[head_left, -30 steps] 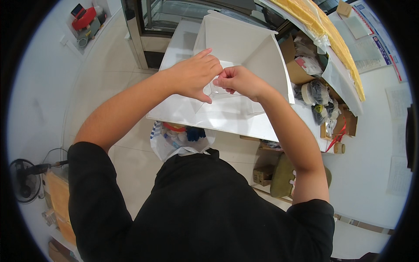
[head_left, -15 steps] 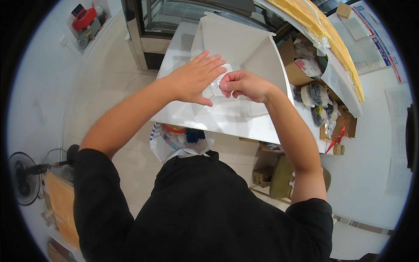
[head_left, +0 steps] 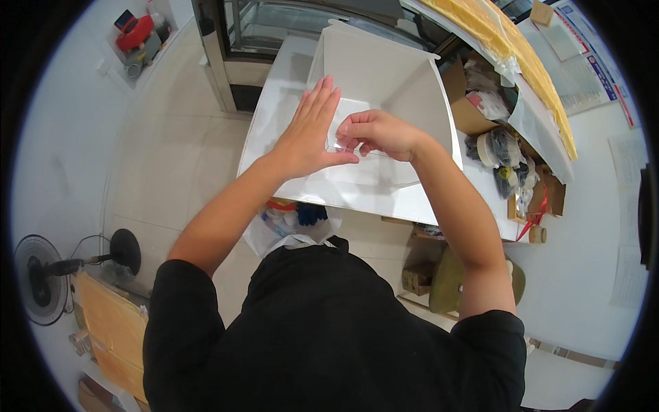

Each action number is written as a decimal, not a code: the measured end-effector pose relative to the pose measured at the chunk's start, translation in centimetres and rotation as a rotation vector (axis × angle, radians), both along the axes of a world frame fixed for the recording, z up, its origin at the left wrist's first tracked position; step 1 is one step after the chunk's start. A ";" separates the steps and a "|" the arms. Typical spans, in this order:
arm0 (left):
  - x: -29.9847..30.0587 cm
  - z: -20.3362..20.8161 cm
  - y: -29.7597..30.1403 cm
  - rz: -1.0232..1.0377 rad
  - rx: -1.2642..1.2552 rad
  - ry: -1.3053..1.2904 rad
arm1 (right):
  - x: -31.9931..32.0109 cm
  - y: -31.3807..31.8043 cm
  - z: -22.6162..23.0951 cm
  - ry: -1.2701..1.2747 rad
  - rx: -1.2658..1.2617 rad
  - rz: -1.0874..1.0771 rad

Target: The person retrieves a flat white cardboard box from a display case, unfolds it on a counter, and folds the flaps to form a box. The person then places a clear plastic liner inside the box and smooths it into place.

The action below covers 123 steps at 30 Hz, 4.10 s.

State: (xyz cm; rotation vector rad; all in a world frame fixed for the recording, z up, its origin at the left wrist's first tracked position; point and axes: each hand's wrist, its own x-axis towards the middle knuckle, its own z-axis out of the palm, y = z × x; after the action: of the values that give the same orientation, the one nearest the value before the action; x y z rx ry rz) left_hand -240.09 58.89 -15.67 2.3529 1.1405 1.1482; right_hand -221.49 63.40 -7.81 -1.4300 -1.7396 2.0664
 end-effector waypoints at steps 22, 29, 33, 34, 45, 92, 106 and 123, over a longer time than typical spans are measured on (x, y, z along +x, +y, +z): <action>-0.4 1.8 -0.8 0.128 -0.130 0.253 | -2.1 -1.6 0.4 0.020 0.178 -0.116; -0.3 1.6 -0.7 0.155 -0.177 0.225 | -2.6 -2.8 0.8 0.019 0.248 -0.126; -0.2 1.6 -0.8 0.157 -0.216 0.220 | -2.9 -2.7 0.7 0.026 0.274 -0.114; -0.2 1.6 -0.8 0.159 -0.221 0.230 | -2.9 -2.7 0.7 0.029 0.269 -0.111; -0.9 2.3 -1.4 0.132 -0.166 0.226 | 0.1 -2.8 0.8 -0.031 0.465 -0.073; 16.3 10.6 8.2 -0.568 -1.454 0.773 | 12.2 -3.7 -6.4 0.080 1.338 -0.645; 16.2 9.0 8.8 -0.522 -1.608 0.648 | 12.1 -3.5 -7.2 0.079 1.382 -0.657; 15.0 11.9 5.8 -0.349 -1.253 0.567 | 12.3 -3.5 -7.1 0.063 1.374 -0.620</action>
State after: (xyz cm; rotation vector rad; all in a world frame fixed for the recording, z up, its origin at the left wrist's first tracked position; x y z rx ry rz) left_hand -225.14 64.73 -3.79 1.6746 1.0352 -0.3817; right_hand -209.19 59.90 -14.87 -1.0861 -1.6787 0.3320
